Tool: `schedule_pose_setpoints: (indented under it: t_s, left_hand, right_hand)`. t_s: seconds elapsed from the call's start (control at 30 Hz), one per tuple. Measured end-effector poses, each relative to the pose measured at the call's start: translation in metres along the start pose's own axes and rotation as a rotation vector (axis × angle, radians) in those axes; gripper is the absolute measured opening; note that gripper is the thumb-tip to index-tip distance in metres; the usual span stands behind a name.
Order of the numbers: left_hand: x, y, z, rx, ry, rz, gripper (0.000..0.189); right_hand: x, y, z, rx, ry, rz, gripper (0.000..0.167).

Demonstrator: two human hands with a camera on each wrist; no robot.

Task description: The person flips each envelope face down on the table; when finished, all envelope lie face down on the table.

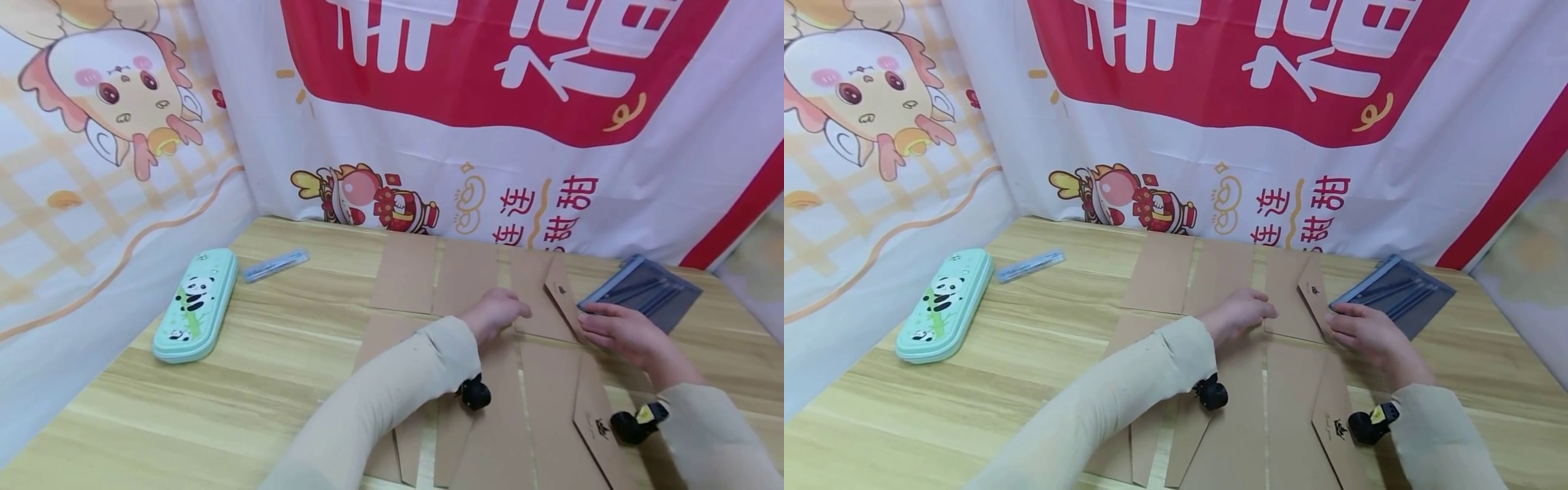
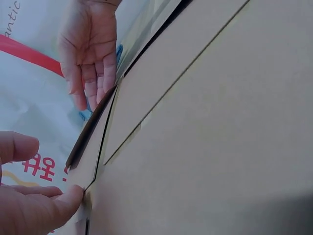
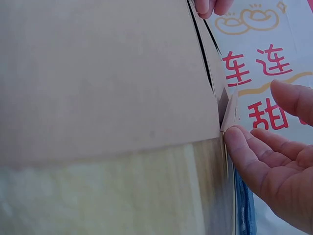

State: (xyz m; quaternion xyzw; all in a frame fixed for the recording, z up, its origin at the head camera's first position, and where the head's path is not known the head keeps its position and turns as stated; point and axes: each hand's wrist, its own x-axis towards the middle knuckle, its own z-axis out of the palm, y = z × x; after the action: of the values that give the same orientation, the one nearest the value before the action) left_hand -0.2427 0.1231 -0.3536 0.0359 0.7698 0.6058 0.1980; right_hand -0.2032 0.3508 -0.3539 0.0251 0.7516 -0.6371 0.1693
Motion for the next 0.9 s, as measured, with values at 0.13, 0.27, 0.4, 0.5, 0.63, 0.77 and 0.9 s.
schedule_pose_setpoints:
  t_s: [0.13,0.27,0.4,0.5,0.63,0.77,0.9]
  left_hand:
    - [-0.0001,0.0015,0.0007,-0.020,0.012,-0.015,0.022]
    - [-0.0001,0.0019,0.0011,-0.027,0.022,-0.016,0.010]
    - [-0.0007,0.0023,0.0015,-0.047,0.031,-0.014,0.029]
    - [-0.0022,0.0033,0.0015,-0.063,0.041,-0.015,0.016]
    - [-0.0041,0.0057,0.0002,-0.090,0.050,-0.009,0.035]
    - [-0.0053,0.0079,-0.0014,-0.093,0.052,0.020,0.043]
    - [-0.0086,0.0103,-0.0036,-0.094,0.051,0.051,0.044]
  right_hand:
    - [0.0001,-0.0005,-0.0007,-0.016,0.010,0.008,0.078]
    - [0.0000,-0.0010,-0.0006,-0.044,0.017,0.019,0.077]
    - [0.0005,-0.0015,-0.0015,-0.066,0.023,0.039,0.075]
    - [0.0021,-0.0015,-0.0012,-0.100,0.022,0.030,0.073]
    - [0.0039,-0.0038,0.0009,-0.175,0.026,0.019,0.071]
    - [0.0047,-0.0054,0.0037,-0.225,0.028,0.023,0.070]
    - [0.0050,-0.0061,0.0076,-0.246,0.027,0.016,0.069]
